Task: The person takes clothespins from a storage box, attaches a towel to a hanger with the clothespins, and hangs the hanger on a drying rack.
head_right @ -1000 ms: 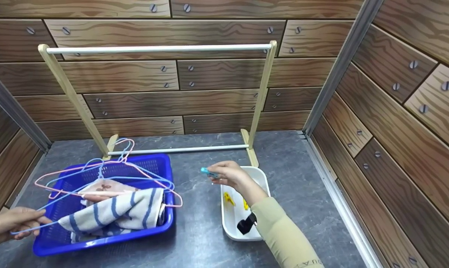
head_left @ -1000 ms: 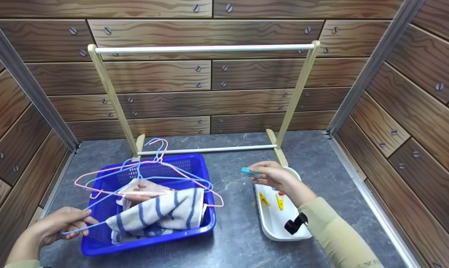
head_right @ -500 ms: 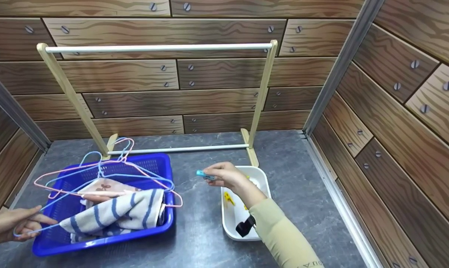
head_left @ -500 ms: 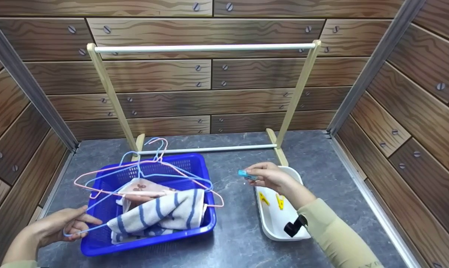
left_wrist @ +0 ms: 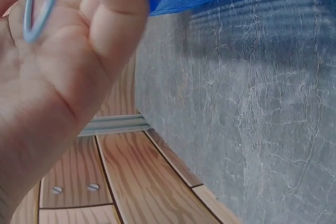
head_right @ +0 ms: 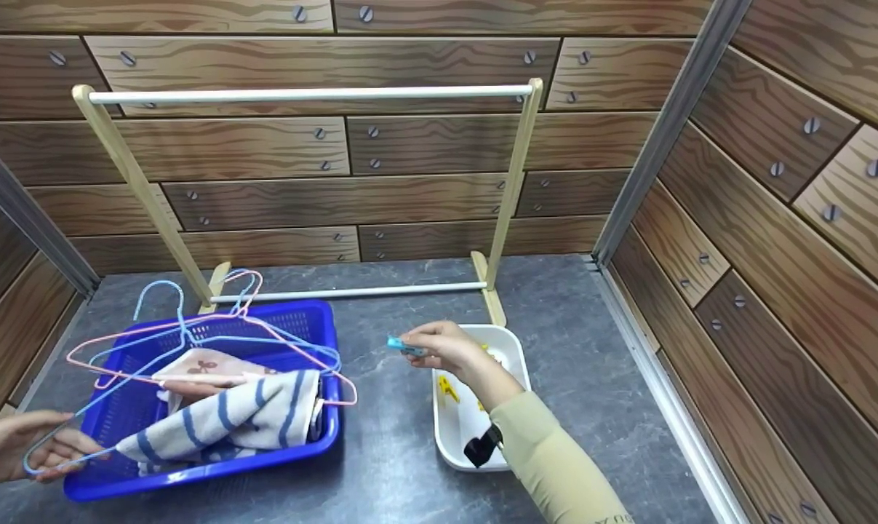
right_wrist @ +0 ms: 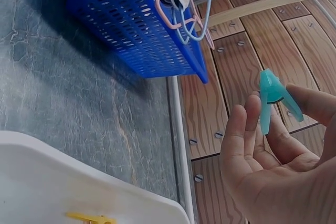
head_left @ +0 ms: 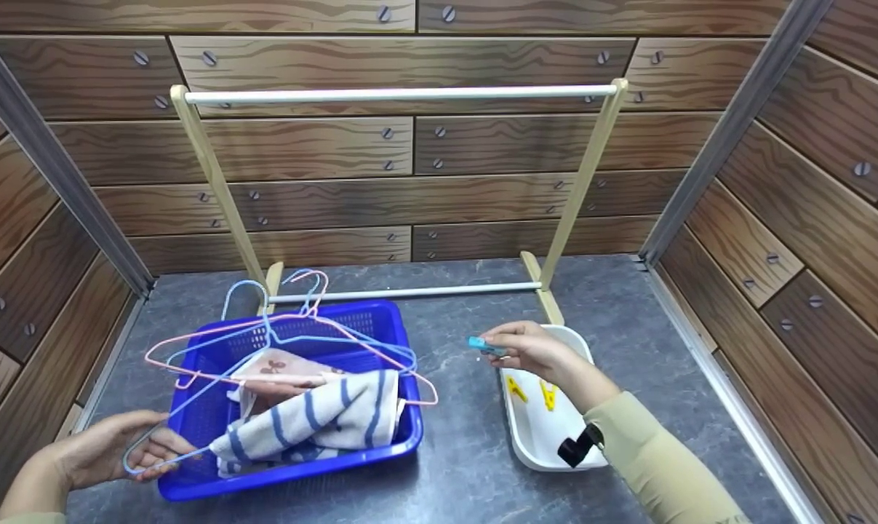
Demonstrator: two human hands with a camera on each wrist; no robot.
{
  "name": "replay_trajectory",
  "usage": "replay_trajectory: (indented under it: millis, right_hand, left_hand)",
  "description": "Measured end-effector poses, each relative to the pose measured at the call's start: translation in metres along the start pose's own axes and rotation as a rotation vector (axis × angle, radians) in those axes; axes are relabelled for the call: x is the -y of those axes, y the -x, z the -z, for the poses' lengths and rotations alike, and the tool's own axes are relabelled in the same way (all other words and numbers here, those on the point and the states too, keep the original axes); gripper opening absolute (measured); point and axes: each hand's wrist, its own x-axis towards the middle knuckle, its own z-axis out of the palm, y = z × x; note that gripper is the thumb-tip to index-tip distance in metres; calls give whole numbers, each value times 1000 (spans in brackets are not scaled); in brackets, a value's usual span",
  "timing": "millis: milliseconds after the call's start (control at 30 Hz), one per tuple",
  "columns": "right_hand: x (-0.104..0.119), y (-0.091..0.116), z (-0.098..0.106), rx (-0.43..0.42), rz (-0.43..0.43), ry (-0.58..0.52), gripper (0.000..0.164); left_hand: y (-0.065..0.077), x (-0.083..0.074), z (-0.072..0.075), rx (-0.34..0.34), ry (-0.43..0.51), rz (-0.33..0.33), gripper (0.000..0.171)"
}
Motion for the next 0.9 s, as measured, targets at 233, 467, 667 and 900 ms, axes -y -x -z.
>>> replay_trajectory:
  millis: [233,467,667,900]
  right_hand:
    - [0,2,1,10,14,1,16]
    - [3,2,0,7,55,17,13]
    - [5,3,-1,9,61,30,13]
    - [8,4,3,4,65,61,14]
  left_hand:
    - [-2,-9,-9,-81,-111,77,64]
    - [-14,-14,-20,-223,-418,145,37]
    - [-22,-17,-24,-231,-559,143,51]
    - [-27,-21,-23,-313,-628,109,44]
